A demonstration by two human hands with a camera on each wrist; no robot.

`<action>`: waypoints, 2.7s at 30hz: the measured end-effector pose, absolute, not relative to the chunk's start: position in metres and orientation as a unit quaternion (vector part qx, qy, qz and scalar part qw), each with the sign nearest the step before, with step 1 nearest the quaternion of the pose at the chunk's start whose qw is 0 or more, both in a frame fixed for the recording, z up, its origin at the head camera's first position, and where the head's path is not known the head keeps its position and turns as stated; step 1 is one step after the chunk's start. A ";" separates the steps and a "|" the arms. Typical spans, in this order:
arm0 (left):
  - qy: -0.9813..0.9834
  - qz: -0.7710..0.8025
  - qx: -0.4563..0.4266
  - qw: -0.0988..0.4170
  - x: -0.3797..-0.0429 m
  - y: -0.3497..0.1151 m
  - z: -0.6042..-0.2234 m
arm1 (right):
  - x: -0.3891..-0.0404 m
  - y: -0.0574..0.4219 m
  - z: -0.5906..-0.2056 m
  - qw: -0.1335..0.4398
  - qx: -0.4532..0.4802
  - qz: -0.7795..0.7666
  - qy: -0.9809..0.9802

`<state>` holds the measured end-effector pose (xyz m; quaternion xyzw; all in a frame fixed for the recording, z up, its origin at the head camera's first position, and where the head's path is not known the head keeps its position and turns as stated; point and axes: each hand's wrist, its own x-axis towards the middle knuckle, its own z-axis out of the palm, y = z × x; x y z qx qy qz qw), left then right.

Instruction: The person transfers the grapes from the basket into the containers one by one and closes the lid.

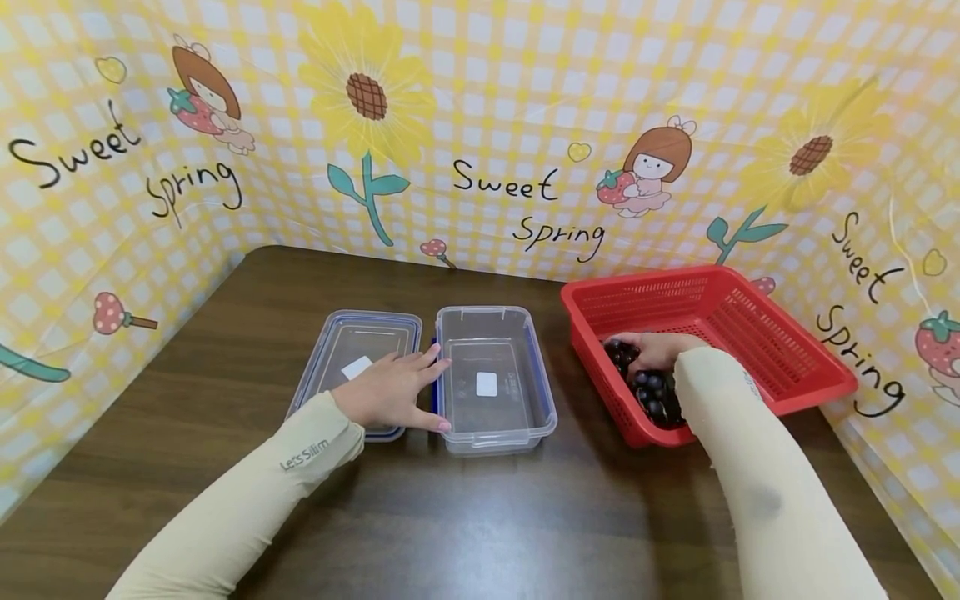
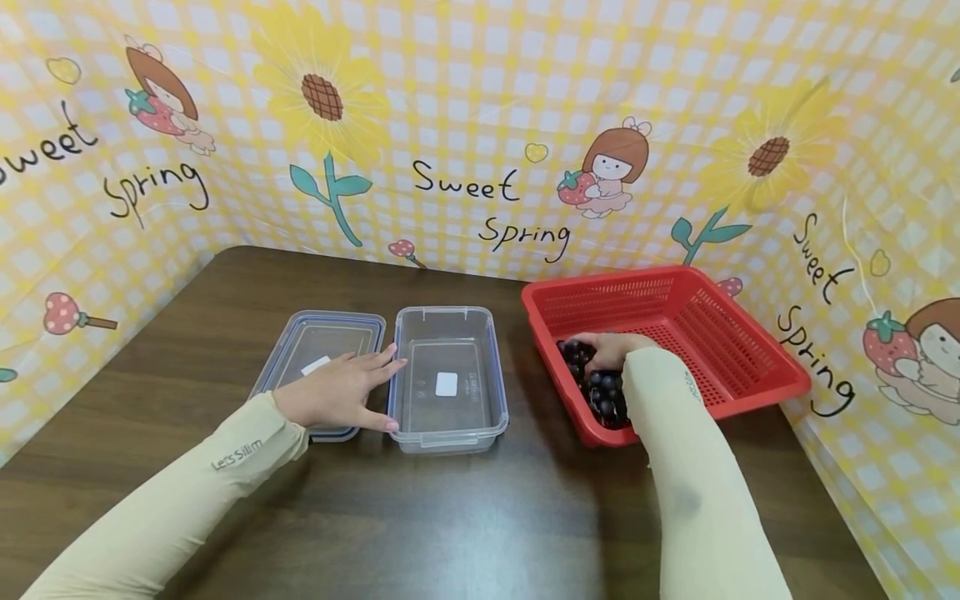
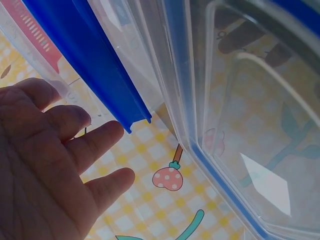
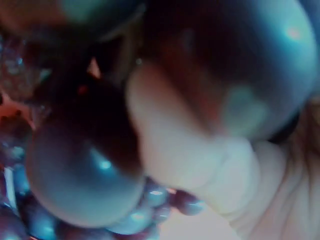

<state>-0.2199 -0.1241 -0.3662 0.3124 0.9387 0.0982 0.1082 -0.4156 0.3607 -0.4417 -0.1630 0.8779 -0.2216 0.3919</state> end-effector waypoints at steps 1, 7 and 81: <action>0.939 0.099 0.312 0.108 -0.220 -0.124 -0.366 | -0.400 0.348 -0.421 0.385 -0.167 -0.221 0.880; 0.938 0.095 0.317 0.105 -0.221 -0.123 -0.368 | -0.313 0.277 -0.302 0.353 -0.159 -0.209 0.898; 0.940 0.087 0.316 0.098 -0.222 -0.123 -0.370 | -0.273 0.054 -0.348 0.339 -0.009 -0.407 0.848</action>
